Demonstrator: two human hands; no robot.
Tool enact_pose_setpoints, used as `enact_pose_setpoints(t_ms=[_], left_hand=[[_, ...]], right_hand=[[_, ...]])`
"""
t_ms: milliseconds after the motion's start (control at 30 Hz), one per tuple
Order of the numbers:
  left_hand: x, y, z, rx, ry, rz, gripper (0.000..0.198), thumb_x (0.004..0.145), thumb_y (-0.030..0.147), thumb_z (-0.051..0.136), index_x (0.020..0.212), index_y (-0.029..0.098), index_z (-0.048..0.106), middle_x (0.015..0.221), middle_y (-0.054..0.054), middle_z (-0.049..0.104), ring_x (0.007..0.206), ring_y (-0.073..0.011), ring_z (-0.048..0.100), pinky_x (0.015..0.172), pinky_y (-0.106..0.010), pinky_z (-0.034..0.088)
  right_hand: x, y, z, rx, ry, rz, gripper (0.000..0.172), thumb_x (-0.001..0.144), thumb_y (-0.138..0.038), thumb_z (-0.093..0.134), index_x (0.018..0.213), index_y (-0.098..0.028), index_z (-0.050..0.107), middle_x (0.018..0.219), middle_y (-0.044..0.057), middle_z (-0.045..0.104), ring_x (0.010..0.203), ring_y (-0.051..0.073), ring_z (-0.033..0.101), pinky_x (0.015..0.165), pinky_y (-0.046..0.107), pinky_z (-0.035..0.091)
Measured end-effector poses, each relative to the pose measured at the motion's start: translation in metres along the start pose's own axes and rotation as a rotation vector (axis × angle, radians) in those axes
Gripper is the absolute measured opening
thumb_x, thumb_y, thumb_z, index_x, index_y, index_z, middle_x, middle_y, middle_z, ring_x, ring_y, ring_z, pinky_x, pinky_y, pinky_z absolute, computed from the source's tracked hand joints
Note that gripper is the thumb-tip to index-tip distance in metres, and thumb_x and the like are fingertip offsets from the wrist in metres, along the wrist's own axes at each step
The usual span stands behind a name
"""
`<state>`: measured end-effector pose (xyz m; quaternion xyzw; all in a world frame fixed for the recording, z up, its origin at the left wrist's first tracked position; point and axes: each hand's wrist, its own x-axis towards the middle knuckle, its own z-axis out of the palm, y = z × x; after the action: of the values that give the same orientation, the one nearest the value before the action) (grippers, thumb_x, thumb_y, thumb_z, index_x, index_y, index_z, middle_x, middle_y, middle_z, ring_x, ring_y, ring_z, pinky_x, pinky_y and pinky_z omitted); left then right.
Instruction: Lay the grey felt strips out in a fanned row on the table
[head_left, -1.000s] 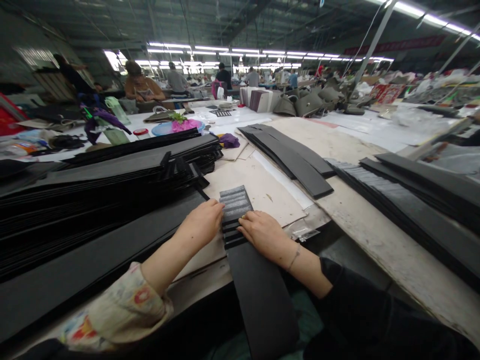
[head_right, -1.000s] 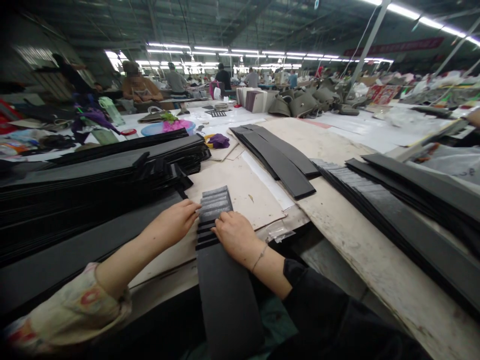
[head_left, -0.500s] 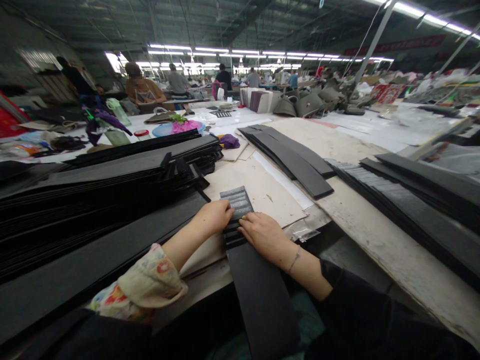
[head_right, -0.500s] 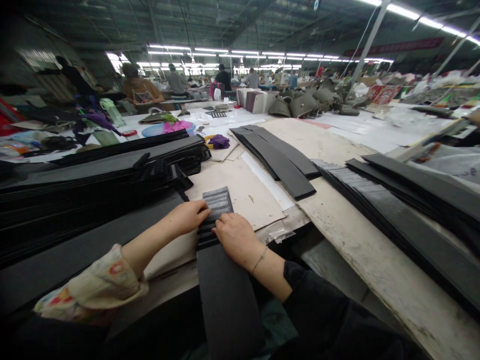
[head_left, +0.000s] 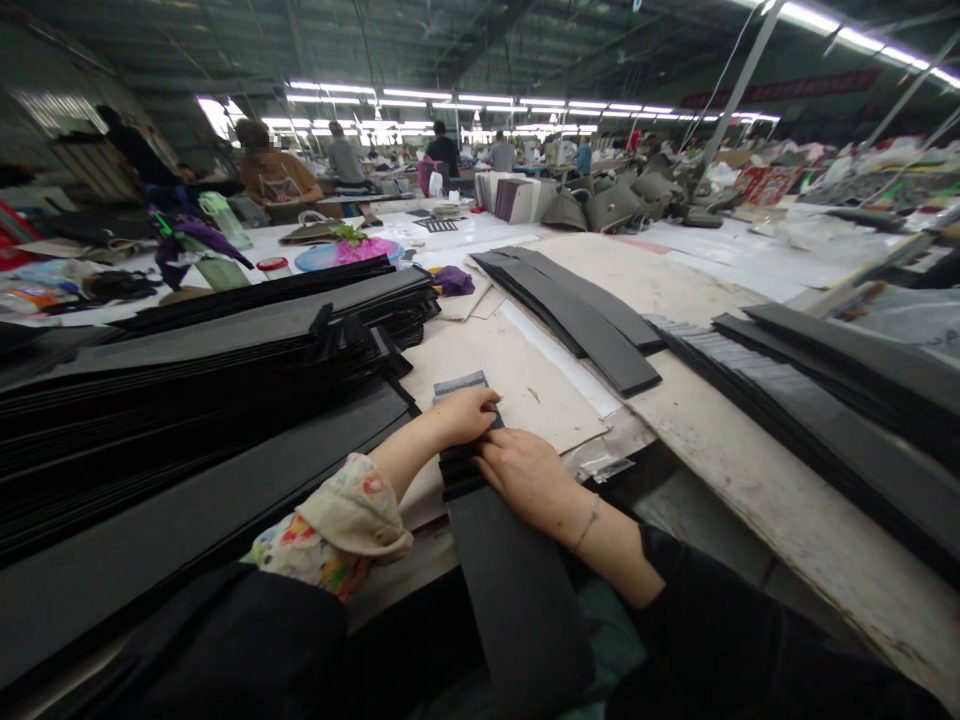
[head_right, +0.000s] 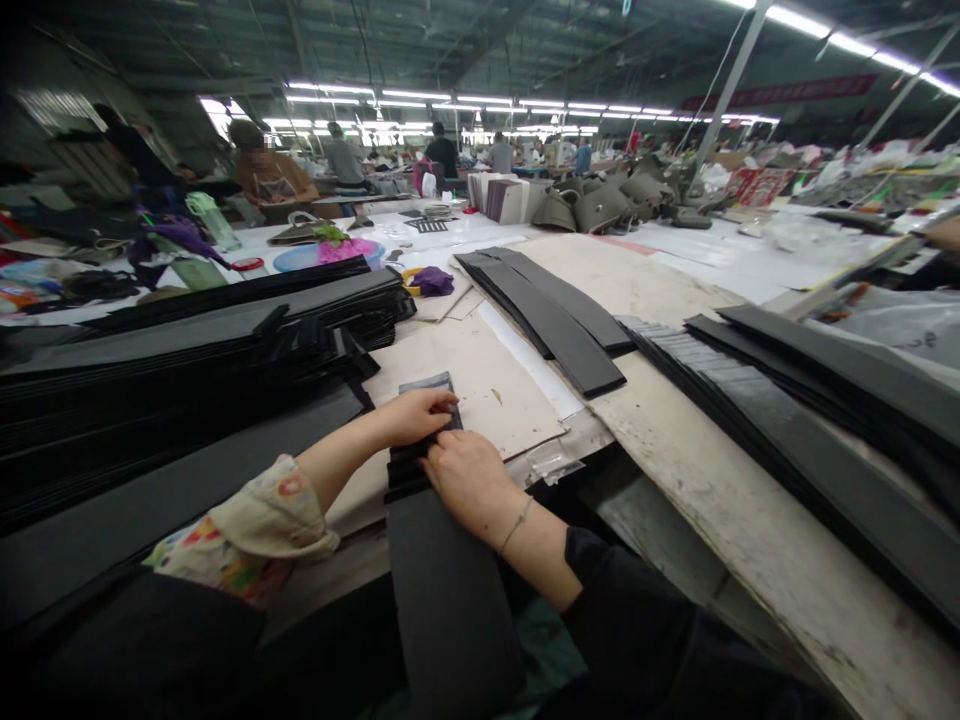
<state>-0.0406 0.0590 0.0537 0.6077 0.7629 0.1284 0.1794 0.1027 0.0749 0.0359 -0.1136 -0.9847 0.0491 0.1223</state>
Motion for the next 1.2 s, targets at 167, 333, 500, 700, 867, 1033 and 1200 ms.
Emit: enact_pose_setpoints(t_ms=[167,333,500,700,867,1033,1200], left_hand=[[-0.005,-0.013,-0.001,0.103,0.010,0.000,0.032,0.066,0.013,0.054,0.097,0.016,0.064,0.093,-0.003,0.067,0.087,-0.0167,0.060,0.077,-0.024,0.046],[-0.016,-0.012,0.007,0.213,0.126,0.132,0.028,0.072,0.011,0.049,0.095,0.017,0.064,0.095,-0.007,0.063,0.090,-0.0188,0.058,0.081,-0.029,0.045],[-0.026,-0.006,0.010,0.250,0.141,0.229,0.031,0.075,0.006,0.042,0.093,0.017,0.064,0.093,-0.008,0.061,0.088,-0.0182,0.056,0.083,-0.030,0.044],[-0.033,-0.004,0.010,0.302,0.079,0.275,0.030,0.077,0.008,0.040,0.096,0.015,0.062,0.086,-0.008,0.057,0.085,-0.0201,0.052,0.080,-0.032,0.043],[-0.037,-0.009,0.010,0.270,0.051,0.301,0.026,0.076,0.011,0.044,0.096,0.016,0.061,0.085,-0.007,0.055,0.084,-0.0202,0.051,0.079,-0.033,0.043],[-0.040,-0.010,0.013,0.267,0.100,0.289,0.028,0.081,0.013,0.038,0.098,0.016,0.060,0.091,-0.008,0.055,0.086,-0.0199,0.051,0.080,-0.033,0.043],[-0.041,-0.009,0.018,0.283,0.126,0.272,0.028,0.080,0.010,0.041,0.098,0.014,0.061,0.093,-0.008,0.056,0.087,-0.0191,0.051,0.083,-0.032,0.043]], right_hand=[[-0.003,-0.002,0.001,0.059,0.052,0.001,0.029,0.090,-0.032,0.038,0.096,-0.012,0.059,0.093,0.011,0.061,0.095,0.020,0.055,0.083,0.033,0.043],[-0.005,-0.003,0.002,0.078,0.061,-0.006,0.027,0.089,-0.029,0.040,0.101,-0.012,0.057,0.094,0.011,0.061,0.096,0.021,0.054,0.083,0.034,0.044],[-0.004,-0.003,0.002,0.069,0.054,0.006,0.027,0.089,-0.028,0.040,0.100,-0.011,0.057,0.097,0.011,0.060,0.096,0.021,0.054,0.084,0.034,0.044],[-0.005,-0.003,0.003,0.067,0.045,0.004,0.024,0.087,-0.028,0.044,0.097,-0.011,0.057,0.096,0.011,0.060,0.094,0.020,0.055,0.084,0.033,0.044],[-0.006,0.006,0.002,0.142,0.069,0.013,0.023,0.085,-0.032,0.048,0.097,-0.014,0.056,0.096,0.009,0.060,0.094,0.019,0.055,0.085,0.033,0.044],[-0.002,0.026,0.004,0.125,0.176,0.145,0.038,0.080,-0.029,0.054,0.112,-0.010,0.048,0.105,0.014,0.057,0.103,0.024,0.051,0.087,0.040,0.042],[0.008,0.031,0.009,0.119,0.085,0.125,0.053,0.081,-0.025,0.053,0.126,-0.005,0.034,0.108,0.016,0.058,0.105,0.023,0.051,0.087,0.037,0.042]])
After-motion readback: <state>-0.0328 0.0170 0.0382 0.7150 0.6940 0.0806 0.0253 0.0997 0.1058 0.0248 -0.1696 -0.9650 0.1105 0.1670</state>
